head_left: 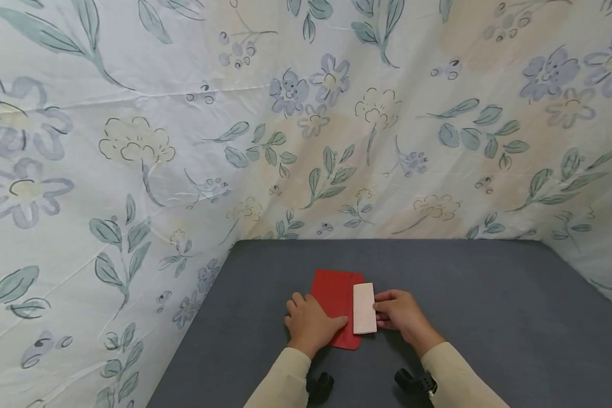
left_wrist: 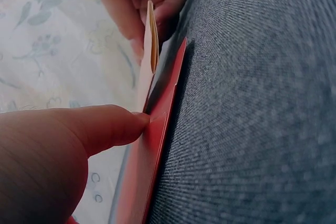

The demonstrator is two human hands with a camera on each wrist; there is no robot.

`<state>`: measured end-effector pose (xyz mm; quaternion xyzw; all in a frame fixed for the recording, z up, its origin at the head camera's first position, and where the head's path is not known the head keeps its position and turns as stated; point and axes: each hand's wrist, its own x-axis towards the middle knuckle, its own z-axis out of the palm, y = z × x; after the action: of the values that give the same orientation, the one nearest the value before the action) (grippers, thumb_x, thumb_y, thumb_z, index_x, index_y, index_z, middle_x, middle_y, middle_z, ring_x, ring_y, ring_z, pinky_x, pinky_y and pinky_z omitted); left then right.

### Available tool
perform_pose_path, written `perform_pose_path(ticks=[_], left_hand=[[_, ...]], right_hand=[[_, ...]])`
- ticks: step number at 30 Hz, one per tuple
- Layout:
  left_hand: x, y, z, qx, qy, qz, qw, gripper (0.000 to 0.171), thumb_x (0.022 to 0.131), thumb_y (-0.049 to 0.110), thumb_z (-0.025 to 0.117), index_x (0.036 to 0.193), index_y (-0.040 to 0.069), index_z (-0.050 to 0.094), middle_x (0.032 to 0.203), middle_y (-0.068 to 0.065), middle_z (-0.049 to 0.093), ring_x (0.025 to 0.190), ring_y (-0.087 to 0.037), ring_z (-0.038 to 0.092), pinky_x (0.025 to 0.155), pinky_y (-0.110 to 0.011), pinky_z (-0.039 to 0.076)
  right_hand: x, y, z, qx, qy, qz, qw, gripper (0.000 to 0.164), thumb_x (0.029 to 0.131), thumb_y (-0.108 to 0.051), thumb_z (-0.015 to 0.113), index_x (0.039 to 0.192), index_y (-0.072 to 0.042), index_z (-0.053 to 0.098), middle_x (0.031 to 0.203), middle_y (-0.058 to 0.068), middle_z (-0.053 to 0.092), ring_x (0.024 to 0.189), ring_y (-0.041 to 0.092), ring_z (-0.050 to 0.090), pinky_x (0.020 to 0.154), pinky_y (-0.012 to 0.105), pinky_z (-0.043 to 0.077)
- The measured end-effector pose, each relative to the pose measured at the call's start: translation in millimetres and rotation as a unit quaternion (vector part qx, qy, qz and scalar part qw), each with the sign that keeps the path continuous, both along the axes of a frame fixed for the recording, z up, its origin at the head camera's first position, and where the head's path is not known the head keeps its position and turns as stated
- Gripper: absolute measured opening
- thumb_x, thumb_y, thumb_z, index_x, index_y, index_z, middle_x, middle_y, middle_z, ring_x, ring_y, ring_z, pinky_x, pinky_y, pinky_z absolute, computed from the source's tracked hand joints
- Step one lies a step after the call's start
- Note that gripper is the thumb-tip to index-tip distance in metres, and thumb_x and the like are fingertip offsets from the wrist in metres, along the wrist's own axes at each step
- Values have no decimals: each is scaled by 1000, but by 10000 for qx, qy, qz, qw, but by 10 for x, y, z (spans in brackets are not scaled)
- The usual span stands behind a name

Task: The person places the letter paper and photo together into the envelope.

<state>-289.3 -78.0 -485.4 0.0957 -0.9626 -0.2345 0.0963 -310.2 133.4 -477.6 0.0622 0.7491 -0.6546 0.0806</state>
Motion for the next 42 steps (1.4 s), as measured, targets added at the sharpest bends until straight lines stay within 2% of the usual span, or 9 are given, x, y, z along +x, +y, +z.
perform_pose_path(ticks=[12,26,42], left_hand=[[-80,-53,16,-43,-39,-101,9999,94,72,65,94,124,-8,64,114,-19,50,110,-34,46,85,-62,51],[-51,-53,28,-60,-22,-103,9999,91,72,63,93,123,-6,63,113,-18,50,108,-33,47,85,-60,52],[-35,-127,29,-42,-18,-218,9998,88,72,64,93,118,-5,63,110,-17,49,105,-33,46,83,-60,52]], right_hand=[[-100,-99,7,52,-7,90,9999,31,101,4,68,130,14,61,98,20,70,78,27,71,67,39,63],[-140,-191,14,135,85,132,9998,31,102,5,67,131,13,59,101,22,69,79,27,71,68,39,64],[-175,-346,-6,152,165,-73,9997,29,104,4,65,131,13,59,102,21,70,77,25,70,68,38,64]])
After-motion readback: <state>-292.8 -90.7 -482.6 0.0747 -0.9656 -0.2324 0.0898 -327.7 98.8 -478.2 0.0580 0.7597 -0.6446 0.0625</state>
